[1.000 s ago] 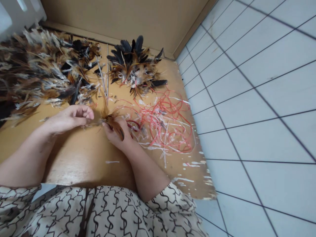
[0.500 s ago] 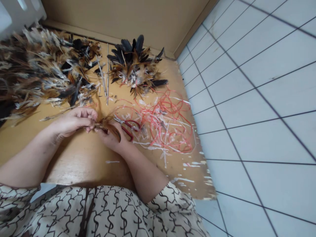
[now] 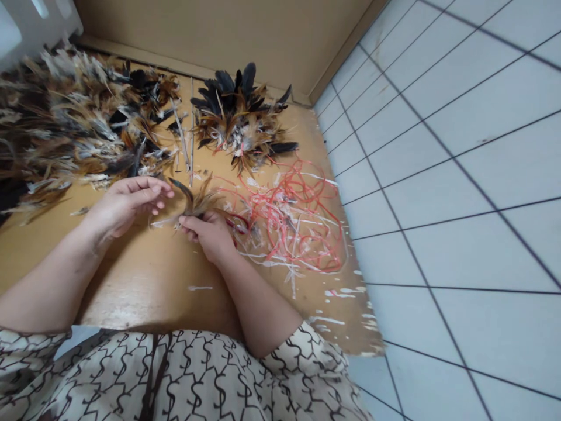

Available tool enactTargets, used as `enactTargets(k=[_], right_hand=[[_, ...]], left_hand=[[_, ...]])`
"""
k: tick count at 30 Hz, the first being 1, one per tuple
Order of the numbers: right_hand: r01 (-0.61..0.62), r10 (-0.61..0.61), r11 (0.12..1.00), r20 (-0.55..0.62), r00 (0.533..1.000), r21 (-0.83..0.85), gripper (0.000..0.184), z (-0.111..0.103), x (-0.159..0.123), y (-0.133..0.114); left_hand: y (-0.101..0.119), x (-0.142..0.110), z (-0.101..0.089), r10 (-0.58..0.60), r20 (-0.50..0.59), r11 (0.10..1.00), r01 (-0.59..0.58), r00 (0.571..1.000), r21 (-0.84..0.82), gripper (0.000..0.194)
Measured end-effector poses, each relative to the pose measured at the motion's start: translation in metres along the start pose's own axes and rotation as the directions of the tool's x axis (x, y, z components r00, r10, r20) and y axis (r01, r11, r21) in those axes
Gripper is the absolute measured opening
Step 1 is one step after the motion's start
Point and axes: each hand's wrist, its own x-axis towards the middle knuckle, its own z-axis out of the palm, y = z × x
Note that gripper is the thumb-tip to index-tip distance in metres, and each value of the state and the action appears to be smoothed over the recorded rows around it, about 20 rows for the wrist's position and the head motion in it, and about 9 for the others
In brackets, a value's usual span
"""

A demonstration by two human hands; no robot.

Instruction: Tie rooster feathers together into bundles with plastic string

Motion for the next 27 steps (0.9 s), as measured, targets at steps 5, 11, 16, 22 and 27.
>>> enactTargets(k=[5, 11, 16, 22, 27], right_hand=[[0.013, -0.005, 0.988, -0.053, 0.999, 0.154, 0.021, 0.001, 0.001, -0.004], [0.032, -0.01, 0.982, -0.117, 0.993, 0.184, 0.021, 0.0, 0.002, -0.005], [0.045, -0.029, 0.984, -0.095, 0.995, 0.172, 0.024, 0.0, 0.002, -0.004], [0.063, -0.056, 0.982, -0.045, 0.997, 0.175, 0.029, 0.001, 0.002, -0.002], [0.066, -0.063, 0.991, -0.027, 0.998, 0.113, 0.031, 0.003, 0.002, 0.003]], left_hand=[[-0.001, -0.001, -0.005, -0.093, 0.138, 0.977, 0.064, 0.986, 0.203, 0.012], [0.003, -0.004, -0.002, -0.119, 0.14, 0.941, 0.066, 0.983, 0.331, 0.003], [0.003, -0.004, 0.0, -0.119, 0.119, 0.903, 0.057, 0.986, 0.426, 0.009], [-0.004, -0.001, 0.002, -0.042, 0.015, 0.956, 0.036, 0.999, 0.292, 0.009], [-0.011, -0.002, 0.011, -0.05, 0.058, 0.973, 0.036, 0.997, 0.229, 0.01]])
